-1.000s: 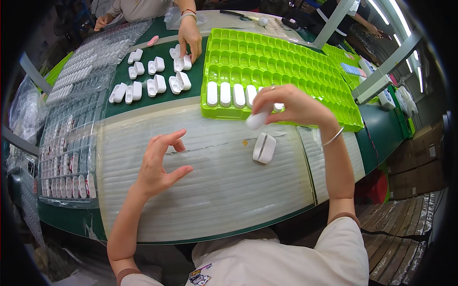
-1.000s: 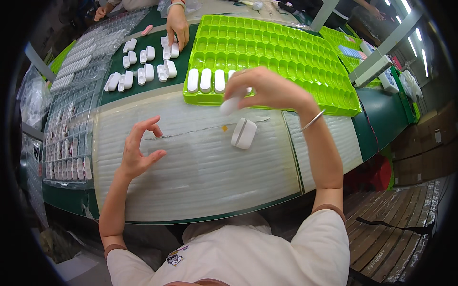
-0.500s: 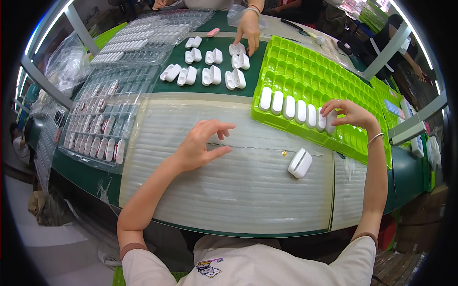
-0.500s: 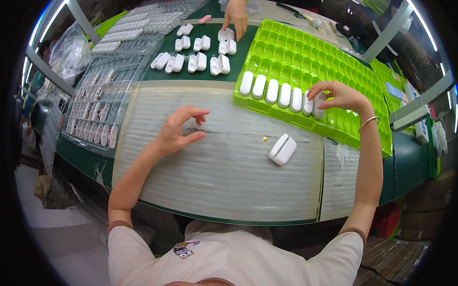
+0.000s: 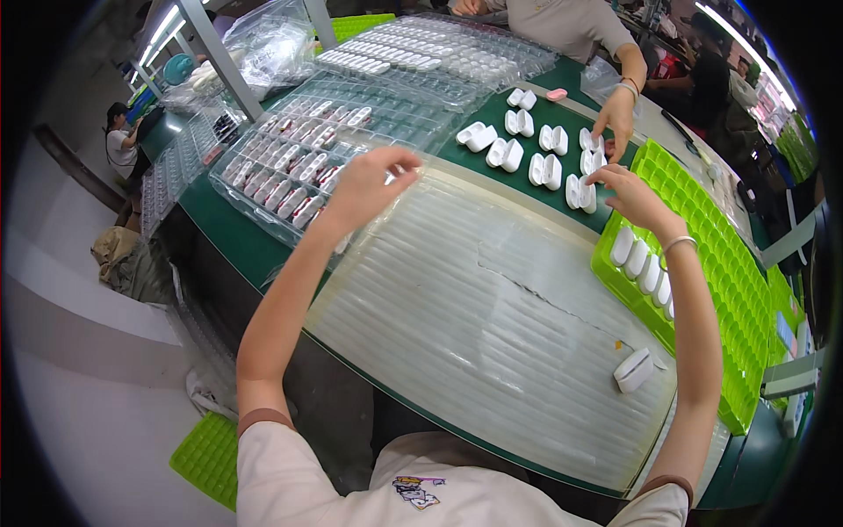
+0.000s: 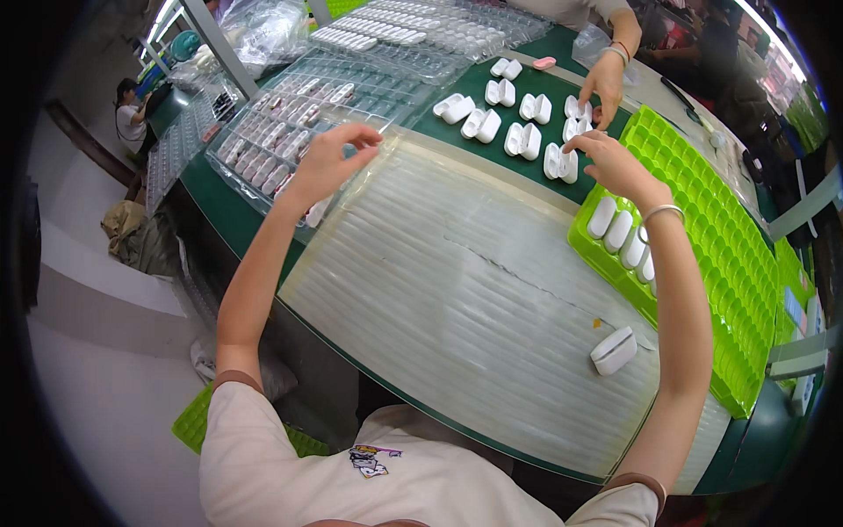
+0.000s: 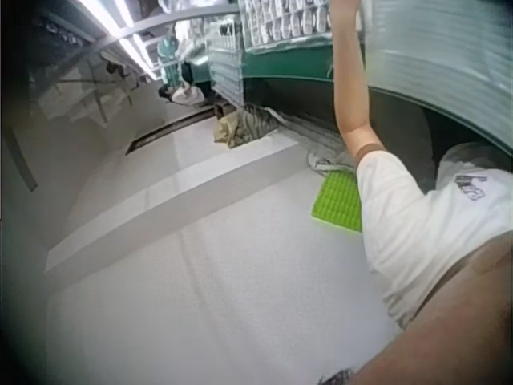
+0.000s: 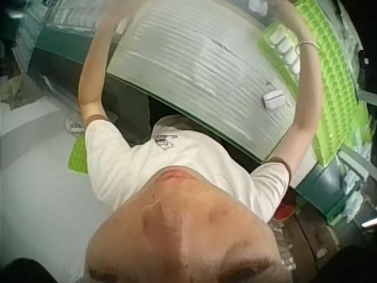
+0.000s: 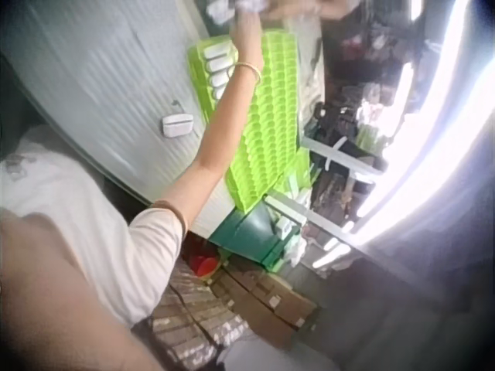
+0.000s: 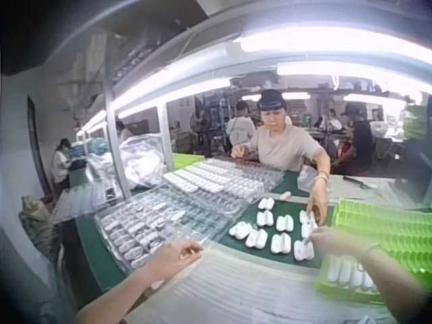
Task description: The person assembles white earbud cases by opening them, inserting a small red component, and closing them. They repeatedly pick up cases from a green tray, perform the assembly, and place the finished units on the table.
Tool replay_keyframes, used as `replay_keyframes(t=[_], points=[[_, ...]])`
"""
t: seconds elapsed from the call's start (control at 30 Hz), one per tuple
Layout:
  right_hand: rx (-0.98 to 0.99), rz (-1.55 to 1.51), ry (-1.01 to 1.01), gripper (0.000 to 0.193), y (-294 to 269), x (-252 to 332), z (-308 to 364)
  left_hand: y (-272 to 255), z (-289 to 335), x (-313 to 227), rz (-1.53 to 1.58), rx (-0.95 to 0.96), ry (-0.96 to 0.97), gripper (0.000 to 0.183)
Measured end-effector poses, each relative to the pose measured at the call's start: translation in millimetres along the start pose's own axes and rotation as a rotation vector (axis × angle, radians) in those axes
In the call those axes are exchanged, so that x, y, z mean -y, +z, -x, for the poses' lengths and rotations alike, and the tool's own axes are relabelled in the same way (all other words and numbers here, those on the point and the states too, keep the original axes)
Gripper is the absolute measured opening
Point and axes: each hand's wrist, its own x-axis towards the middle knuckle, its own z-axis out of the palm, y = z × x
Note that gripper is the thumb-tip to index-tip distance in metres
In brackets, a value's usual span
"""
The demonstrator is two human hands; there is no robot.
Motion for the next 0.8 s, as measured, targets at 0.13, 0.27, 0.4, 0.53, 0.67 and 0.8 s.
replay_keyframes(t=[0.13, 0.27, 0.4, 0.53, 0.67, 0.8], points=[[0.163, 0.099, -0.015, 0.027, 17, -25, -44, -54, 4, 90, -0.485, -0.151, -0.171, 0.016], [0.182, 0.06, 0.08, 0.023, 16, -25, -45, -76, 4, 129, -0.647, -0.092, -0.348, 0.02], [0.077, -0.046, 0.169, 0.023, 13, -8, -30, -71, -5, 148, -0.656, -0.049, -0.402, 0.022], [-0.128, -0.363, 0.173, 0.022, 9, 50, 4, -75, -7, 142, -0.545, -0.115, -0.413, 0.02], [-0.105, -0.897, 0.24, 0.019, 29, 110, 67, -50, -19, 63, 0.338, -0.019, -0.392, 0.017], [-0.122, -1.066, 0.259, 0.019, 84, 146, 109, 13, -2, -44, 0.756, 0.422, -0.189, 0.019]])
